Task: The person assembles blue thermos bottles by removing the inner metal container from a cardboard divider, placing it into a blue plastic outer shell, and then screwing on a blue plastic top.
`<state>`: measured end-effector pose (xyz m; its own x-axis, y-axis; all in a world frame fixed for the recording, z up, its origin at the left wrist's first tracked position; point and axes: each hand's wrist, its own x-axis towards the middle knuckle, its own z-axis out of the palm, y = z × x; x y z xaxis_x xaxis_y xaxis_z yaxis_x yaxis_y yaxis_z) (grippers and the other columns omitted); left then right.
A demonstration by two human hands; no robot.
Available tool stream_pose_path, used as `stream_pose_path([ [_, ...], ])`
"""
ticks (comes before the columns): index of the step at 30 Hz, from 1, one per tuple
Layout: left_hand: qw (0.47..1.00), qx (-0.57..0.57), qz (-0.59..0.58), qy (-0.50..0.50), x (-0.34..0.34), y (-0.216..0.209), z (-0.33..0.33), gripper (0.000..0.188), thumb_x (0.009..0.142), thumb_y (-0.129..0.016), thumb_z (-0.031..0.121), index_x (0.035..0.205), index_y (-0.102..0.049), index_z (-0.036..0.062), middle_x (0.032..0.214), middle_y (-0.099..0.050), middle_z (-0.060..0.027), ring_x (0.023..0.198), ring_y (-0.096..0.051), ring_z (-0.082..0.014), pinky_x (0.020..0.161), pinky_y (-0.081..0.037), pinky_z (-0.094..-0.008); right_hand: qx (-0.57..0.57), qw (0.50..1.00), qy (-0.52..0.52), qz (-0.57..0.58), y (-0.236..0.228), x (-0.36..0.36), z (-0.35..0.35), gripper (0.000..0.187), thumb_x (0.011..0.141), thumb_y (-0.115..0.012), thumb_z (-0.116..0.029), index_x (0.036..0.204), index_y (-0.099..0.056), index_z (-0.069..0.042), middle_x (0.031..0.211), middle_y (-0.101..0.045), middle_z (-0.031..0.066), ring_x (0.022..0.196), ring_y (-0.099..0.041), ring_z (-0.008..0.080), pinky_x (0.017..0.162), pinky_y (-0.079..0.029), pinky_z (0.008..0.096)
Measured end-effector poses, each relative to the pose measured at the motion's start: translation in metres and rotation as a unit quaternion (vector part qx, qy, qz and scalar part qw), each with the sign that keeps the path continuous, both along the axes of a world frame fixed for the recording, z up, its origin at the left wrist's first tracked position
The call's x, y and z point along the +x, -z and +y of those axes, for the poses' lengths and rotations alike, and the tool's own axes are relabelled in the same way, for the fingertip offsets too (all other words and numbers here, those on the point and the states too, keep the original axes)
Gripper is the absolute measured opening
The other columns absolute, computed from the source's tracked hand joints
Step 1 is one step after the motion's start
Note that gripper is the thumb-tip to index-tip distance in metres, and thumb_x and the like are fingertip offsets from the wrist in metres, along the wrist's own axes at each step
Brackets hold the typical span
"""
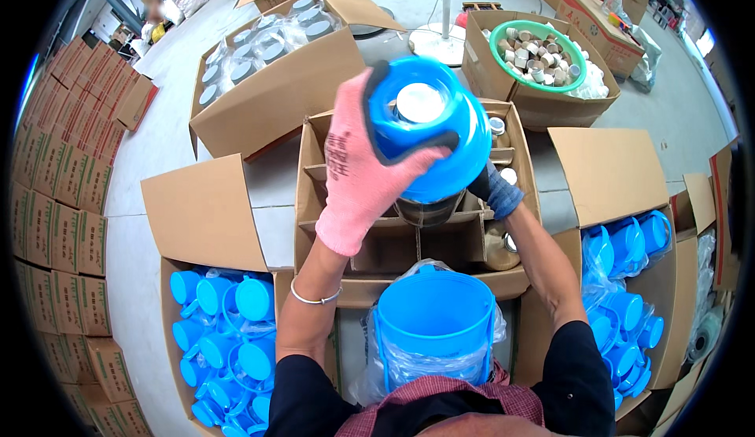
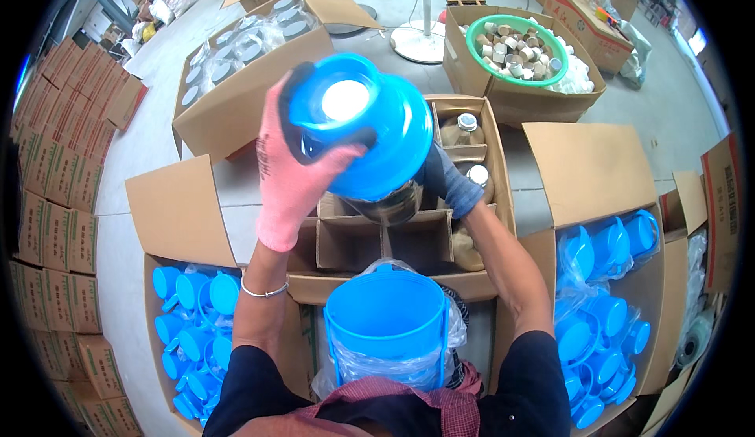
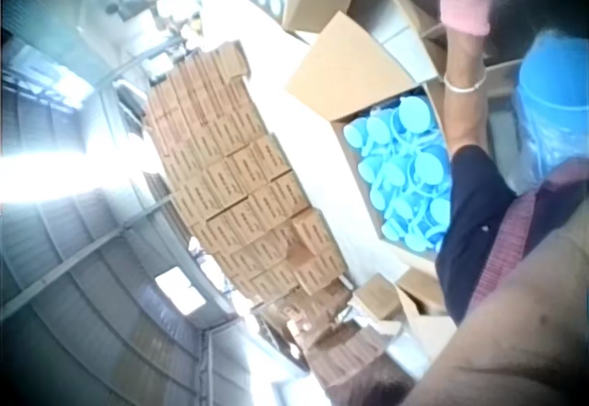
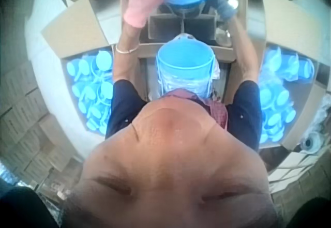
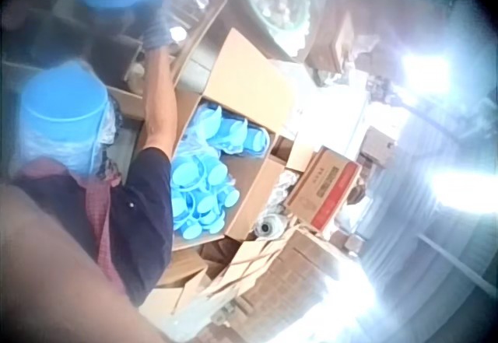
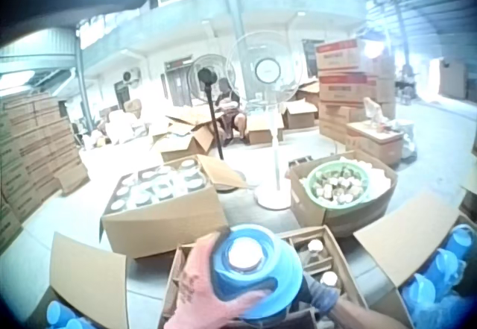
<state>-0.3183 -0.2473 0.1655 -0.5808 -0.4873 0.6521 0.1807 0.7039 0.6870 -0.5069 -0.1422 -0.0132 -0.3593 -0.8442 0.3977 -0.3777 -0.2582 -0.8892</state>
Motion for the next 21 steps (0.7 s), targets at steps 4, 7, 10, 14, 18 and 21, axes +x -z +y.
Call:
stream_pose_path([
  [4, 0.994, -0.080, -0.068, 0.003, 0.006, -0.002, 0.000, 0.093, 0.060, -0.086, 0.032, 0.135, -0.040, 0.0026, 0.122, -0.052, -0.0173, 0.114, -0.055, -0.0314, 0.097, -0.045, -0.0408, 0.007, 1.000, -0.013, 0.018, 0.006, -0.005, -0.005, 0.036, 0.084, -0.064, -0.004, 0.118, -0.054, -0.002, 0.109, -0.063, 0.0117, 0.095, -0.058, 0.0185, 0.085, -0.049, 0.0335],
  [7, 0.997, -0.003, -0.066, 0.045, 0.013, -0.002, -0.008, 0.094, 0.061, -0.086, 0.032, 0.137, -0.038, 0.0031, 0.125, -0.052, -0.0163, 0.117, -0.053, -0.0297, 0.100, -0.043, -0.0405, 0.012, 0.999, -0.022, 0.033, 0.011, -0.007, -0.008, 0.033, 0.084, -0.064, -0.004, 0.116, -0.056, -0.002, 0.104, -0.065, 0.0111, 0.091, -0.059, 0.0178, 0.081, -0.050, 0.0329],
  [10, 0.990, 0.058, -0.092, 0.093, 0.022, -0.012, -0.012, 0.098, 0.062, -0.086, 0.031, 0.140, -0.033, 0.0032, 0.130, -0.049, -0.0155, 0.122, -0.050, -0.0269, 0.103, -0.041, -0.0395, 0.007, 0.999, -0.029, 0.042, 0.015, -0.008, -0.010, 0.030, 0.084, -0.064, -0.004, 0.113, -0.058, -0.002, 0.100, -0.066, 0.0105, 0.087, -0.060, 0.0171, 0.078, -0.051, 0.0323],
  [14, 0.989, 0.076, -0.087, 0.090, 0.020, 0.001, -0.018, 0.102, 0.061, -0.087, 0.031, 0.141, -0.031, 0.0036, 0.130, -0.048, -0.0162, 0.122, -0.050, -0.0275, 0.103, -0.041, -0.0402, 0.038, 0.994, -0.027, -0.103, 0.016, -0.003, -0.014, 0.027, 0.084, -0.064, -0.006, 0.111, -0.060, -0.003, 0.099, -0.067, 0.0115, 0.084, -0.061, 0.0183, 0.076, -0.051, 0.0315],
  [18, 0.991, 0.120, -0.025, 0.046, 0.013, 0.015, 0.000, 0.103, 0.060, -0.088, 0.031, 0.141, -0.028, 0.0074, 0.130, -0.048, -0.0137, 0.122, -0.049, -0.0263, 0.102, -0.042, -0.0408, 0.008, 1.000, -0.005, 0.018, 0.018, 0.001, -0.013, 0.027, 0.085, -0.064, -0.007, 0.111, -0.060, -0.004, 0.100, -0.067, 0.0127, 0.085, -0.063, 0.0203, 0.077, -0.051, 0.0331],
  [21, 0.988, 0.142, -0.027, 0.051, 0.017, 0.017, -0.004, 0.105, 0.058, -0.089, 0.028, 0.141, -0.028, 0.0086, 0.129, -0.048, -0.0126, 0.121, -0.050, -0.0261, 0.102, -0.043, -0.0406, 0.052, 0.996, -0.056, 0.043, 0.018, -0.010, -0.009, 0.031, 0.084, -0.065, -0.008, 0.114, -0.059, -0.004, 0.104, -0.067, 0.0145, 0.089, -0.063, 0.0213, 0.081, -0.051, 0.0346],
])
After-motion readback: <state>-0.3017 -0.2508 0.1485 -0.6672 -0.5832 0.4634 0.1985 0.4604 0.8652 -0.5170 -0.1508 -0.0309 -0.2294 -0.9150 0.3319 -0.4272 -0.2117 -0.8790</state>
